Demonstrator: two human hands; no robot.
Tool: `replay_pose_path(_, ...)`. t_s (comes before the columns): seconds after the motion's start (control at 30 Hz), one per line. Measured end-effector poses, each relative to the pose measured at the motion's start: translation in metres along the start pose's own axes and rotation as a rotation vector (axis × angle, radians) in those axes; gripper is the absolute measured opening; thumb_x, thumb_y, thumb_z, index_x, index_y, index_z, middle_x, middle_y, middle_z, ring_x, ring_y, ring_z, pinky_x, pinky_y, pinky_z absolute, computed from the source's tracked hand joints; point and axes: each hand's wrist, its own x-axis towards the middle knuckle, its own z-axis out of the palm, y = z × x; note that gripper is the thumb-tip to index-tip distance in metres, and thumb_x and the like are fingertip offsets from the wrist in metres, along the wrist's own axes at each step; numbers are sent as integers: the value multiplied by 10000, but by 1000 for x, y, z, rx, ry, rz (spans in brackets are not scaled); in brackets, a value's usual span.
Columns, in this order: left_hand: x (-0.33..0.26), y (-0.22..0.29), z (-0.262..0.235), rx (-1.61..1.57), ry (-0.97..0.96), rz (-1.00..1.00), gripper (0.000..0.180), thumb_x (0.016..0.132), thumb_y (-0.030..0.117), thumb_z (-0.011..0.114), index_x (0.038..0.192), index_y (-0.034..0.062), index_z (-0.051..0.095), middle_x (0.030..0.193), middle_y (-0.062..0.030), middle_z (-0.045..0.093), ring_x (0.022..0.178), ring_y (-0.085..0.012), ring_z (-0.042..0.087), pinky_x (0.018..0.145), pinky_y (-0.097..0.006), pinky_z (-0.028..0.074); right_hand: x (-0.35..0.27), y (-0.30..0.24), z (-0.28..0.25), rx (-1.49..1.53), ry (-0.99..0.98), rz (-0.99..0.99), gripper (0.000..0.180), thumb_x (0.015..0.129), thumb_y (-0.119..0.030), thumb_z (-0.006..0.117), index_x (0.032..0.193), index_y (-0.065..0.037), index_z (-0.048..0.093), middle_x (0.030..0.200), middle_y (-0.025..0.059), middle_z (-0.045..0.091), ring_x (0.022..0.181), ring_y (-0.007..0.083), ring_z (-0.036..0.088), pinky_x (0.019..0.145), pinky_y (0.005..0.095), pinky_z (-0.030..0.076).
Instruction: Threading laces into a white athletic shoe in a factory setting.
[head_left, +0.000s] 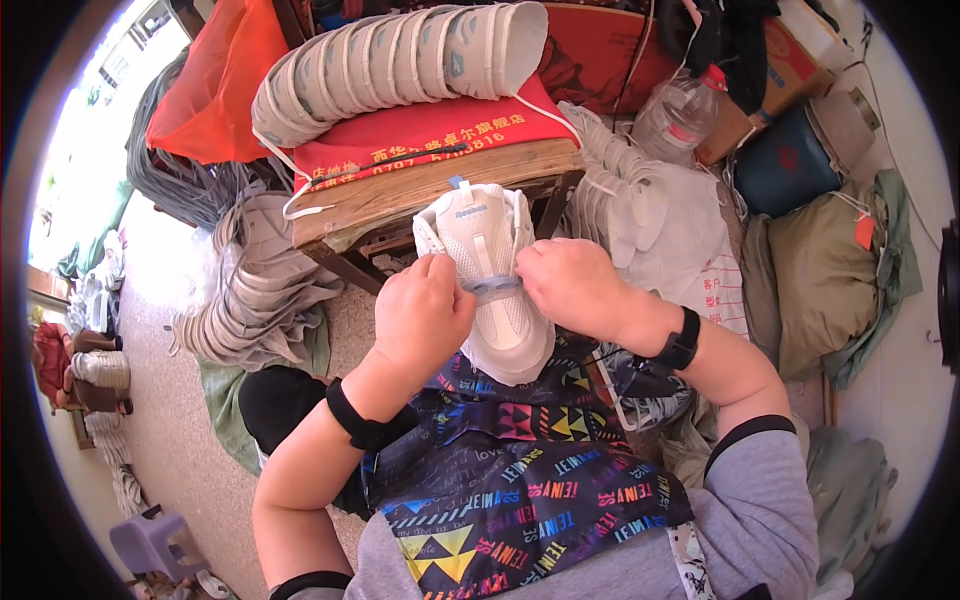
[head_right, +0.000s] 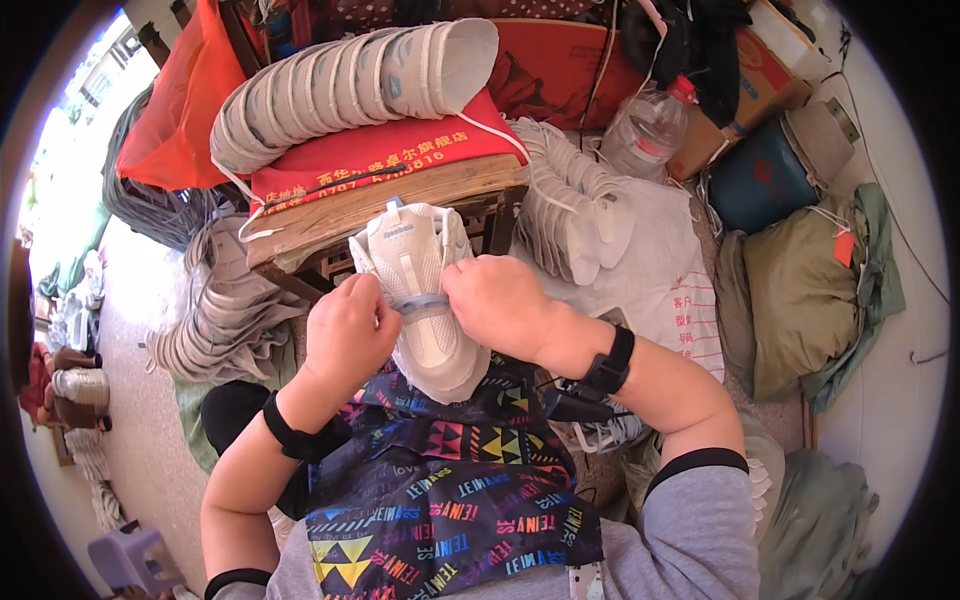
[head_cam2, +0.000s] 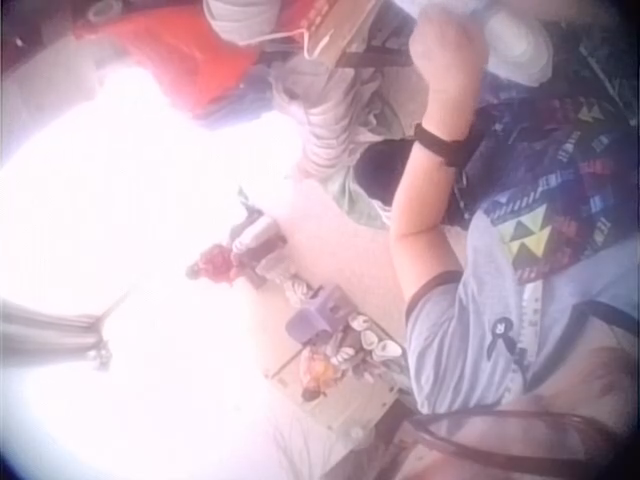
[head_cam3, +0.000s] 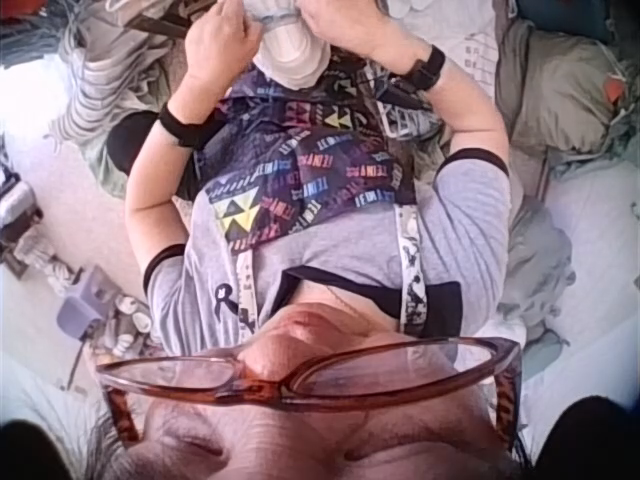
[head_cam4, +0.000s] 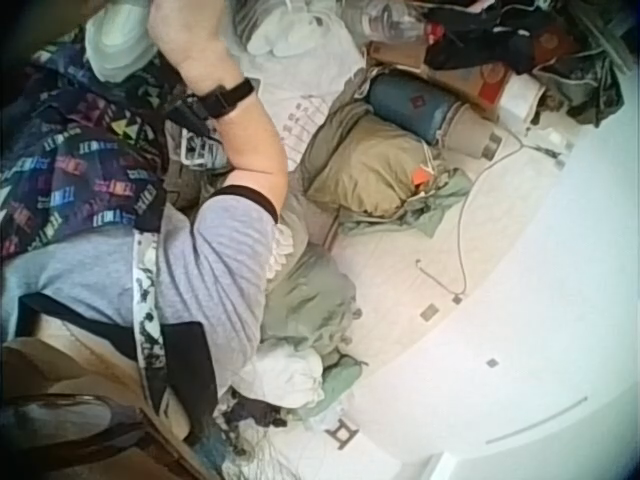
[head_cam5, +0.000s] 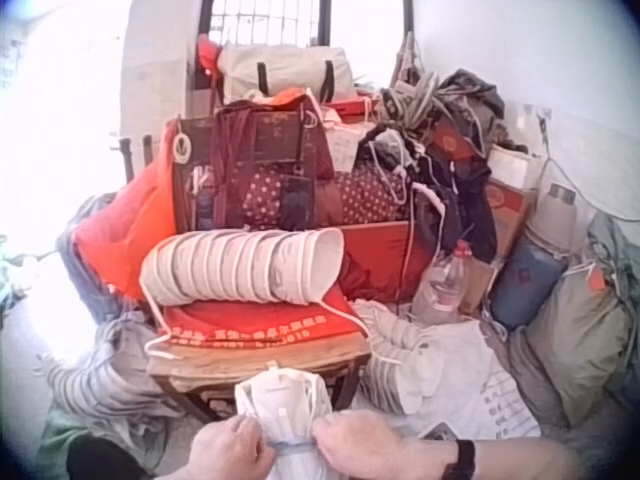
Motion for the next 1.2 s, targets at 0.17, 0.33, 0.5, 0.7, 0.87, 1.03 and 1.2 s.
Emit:
replay_pose_path(0.17, -1, -13, -3, -170, -196, -293, 150, 748, 142, 640, 721, 12, 568, 665, -153, 587, 611, -288, 576, 581, -375, 460, 6, -1, -16, -209, -164, -142, 77, 766, -111, 598, 816, -54, 589, 782, 87, 606, 792, 273, 615, 703, 393, 491)
replay_pose_path(0.33, 3, -15, 0, -245, -243, -339, 162, 766, 151, 649, 734, 11, 575, 649, -126, 563, 623, -300, 581, 603, -392, 479, 18, 1, -26, -296, -312, -254, 86, 767, -126, 576, 827, -69, 598, 810, 80, 595, 825, 253, 610, 745, 378, 467)
replay_pose_path(0.5, 17, 0, -29, 152, -140, 250, 213, 729, 80, 700, 898, 45, 575, 903, -112, 559, 762, -328, 604, 692, -414, 504, 33, 3, -34, -346, -119, -375, 131, 762, -122, 596, 877, -65, 568, 936, 84, 559, 838, 251, 613, 717, 367, 477)
replay_pose_path(0.7, 32, -12, -39, 133, -403, 380, 379, 642, 28, 749, 956, 72, 542, 1040, -93, 498, 925, -316, 596, 764, -412, 500, 45, 23, -35, -13, -283, -353, 300, 703, -95, 703, 954, -54, 544, 1035, 103, 517, 914, 312, 617, 715, 420, 509)
replay_pose_path(0.87, 34, -14, -31, 160, -372, 442, 371, 646, 50, 756, 945, 79, 538, 983, -97, 495, 888, -313, 598, 772, -413, 495, 56, 28, -42, 113, -468, -291, 321, 675, -91, 739, 944, -69, 566, 1011, 107, 523, 913, 327, 616, 732, 437, 510)
replay_pose_path(1.03, 32, -12, -27, 200, -362, 410, 361, 644, 112, 775, 907, 94, 528, 919, -78, 520, 830, -306, 603, 737, -421, 482, 61, 34, -33, 85, -516, -327, 333, 683, -87, 744, 932, -60, 524, 1009, 109, 512, 880, 344, 604, 711, 459, 491)
replay_pose_path(1.2, 32, -19, -28, 190, -331, 379, 339, 648, 152, 784, 876, 112, 537, 854, -54, 531, 817, -283, 600, 718, -408, 464, 56, 31, -30, 31, -403, -368, 316, 690, -103, 750, 891, -55, 512, 974, 111, 495, 847, 346, 600, 678, 456, 489)
